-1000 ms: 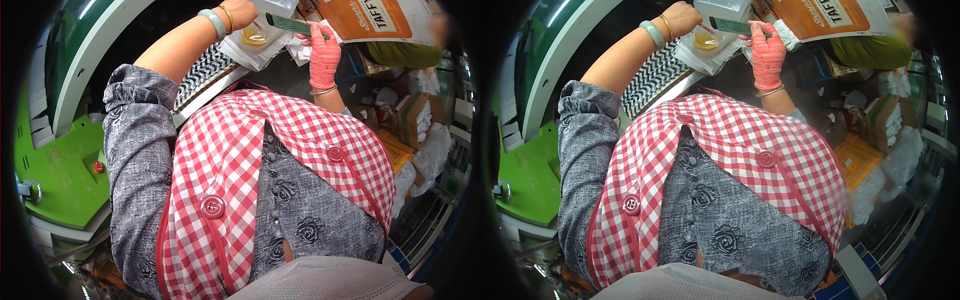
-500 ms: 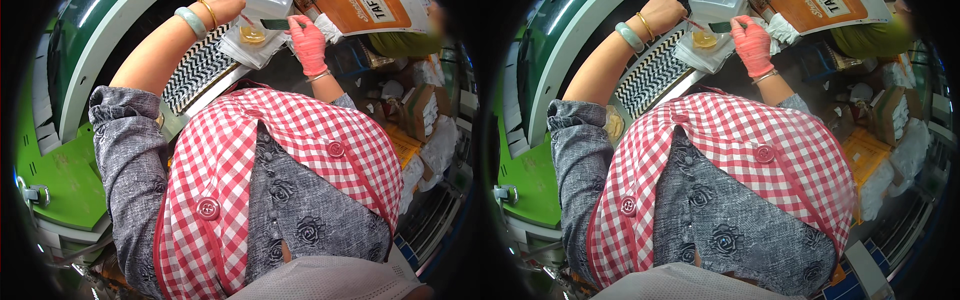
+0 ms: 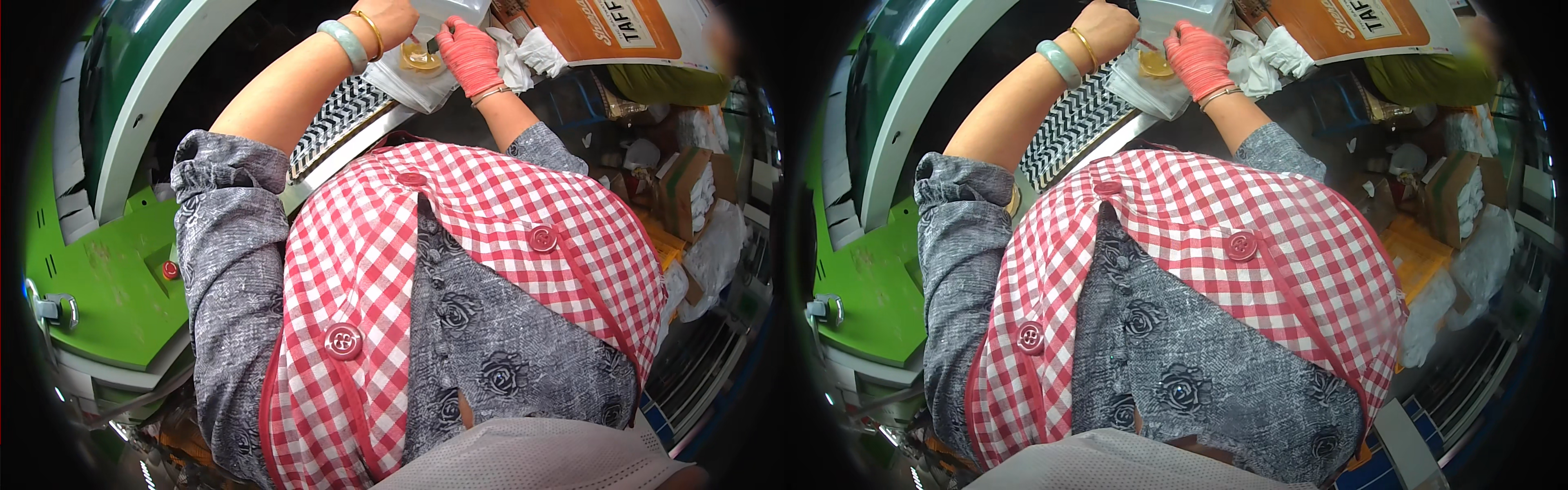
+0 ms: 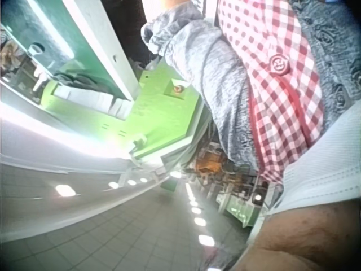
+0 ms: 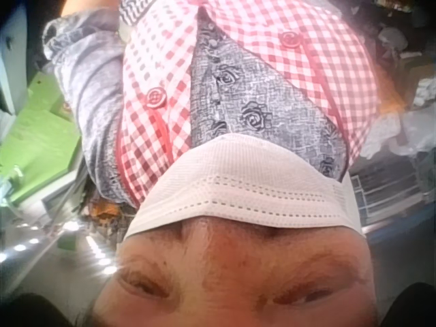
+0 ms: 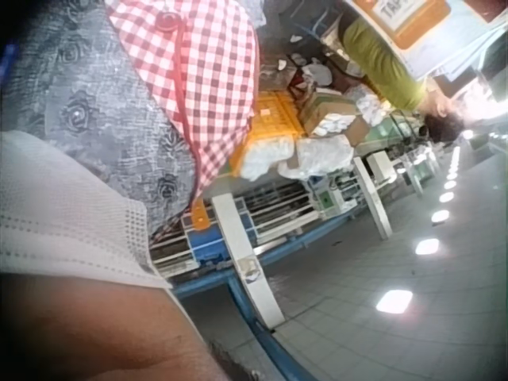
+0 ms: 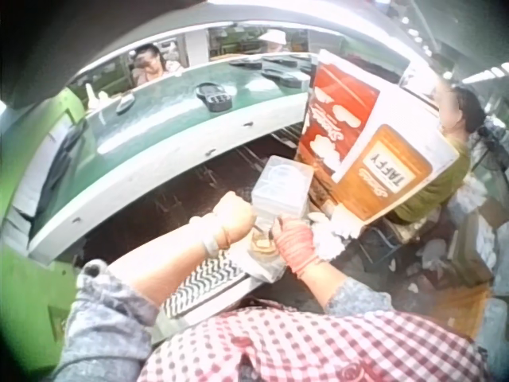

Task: The person stirs adhesive in a container using a stick, then repeatedly picks up shoe soles from a conveyor belt and spreads adhesive onto them using an applicator tool.

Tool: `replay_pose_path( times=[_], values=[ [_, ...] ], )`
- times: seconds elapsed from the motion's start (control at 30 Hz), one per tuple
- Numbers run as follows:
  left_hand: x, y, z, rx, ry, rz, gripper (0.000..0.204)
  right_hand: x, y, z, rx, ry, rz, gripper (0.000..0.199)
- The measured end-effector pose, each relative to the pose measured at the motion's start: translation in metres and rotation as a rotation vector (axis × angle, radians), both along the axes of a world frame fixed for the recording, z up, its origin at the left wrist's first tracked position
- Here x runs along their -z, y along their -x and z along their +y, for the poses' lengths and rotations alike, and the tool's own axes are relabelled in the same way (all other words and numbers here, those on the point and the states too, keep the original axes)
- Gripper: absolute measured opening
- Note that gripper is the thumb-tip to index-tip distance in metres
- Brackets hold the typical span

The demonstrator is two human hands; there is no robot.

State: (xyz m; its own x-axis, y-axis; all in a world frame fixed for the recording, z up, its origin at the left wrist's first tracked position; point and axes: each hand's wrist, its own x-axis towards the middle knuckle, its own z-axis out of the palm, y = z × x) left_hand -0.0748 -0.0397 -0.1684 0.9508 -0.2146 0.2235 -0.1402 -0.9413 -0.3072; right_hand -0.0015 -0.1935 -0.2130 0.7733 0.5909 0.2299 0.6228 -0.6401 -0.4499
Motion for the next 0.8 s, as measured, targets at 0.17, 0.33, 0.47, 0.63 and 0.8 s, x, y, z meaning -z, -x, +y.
replay_pose_path(
  times=[0.17, 0.33, 0.47, 0.63, 0.8],
  values=[
    [0.006, -0.013, -0.001, -0.268, 0.027, 0.316, 0.022, 0.007, 0.002, 0.004, 0.010, 0.078, 0.013, 0.026],
    [0.001, 0.002, 0.008, -0.138, 0.058, 0.289, 0.017, 0.017, -0.001, 0.005, 0.000, 0.059, 0.027, 0.028],
    [0.007, 0.010, 0.016, -0.145, 0.155, 0.227, 0.022, 0.018, -0.002, 0.007, 0.007, 0.097, 0.084, 0.030],
    [-0.010, 0.026, 0.017, -0.159, 0.173, 0.233, 0.024, 0.016, -0.005, -0.006, -0.002, 0.015, 0.190, 0.031],
    [-0.028, 0.045, 0.016, 0.186, 0.328, -0.244, 0.017, -0.008, 0.003, -0.021, -0.019, -0.180, -0.112, 0.021]
  ],
)
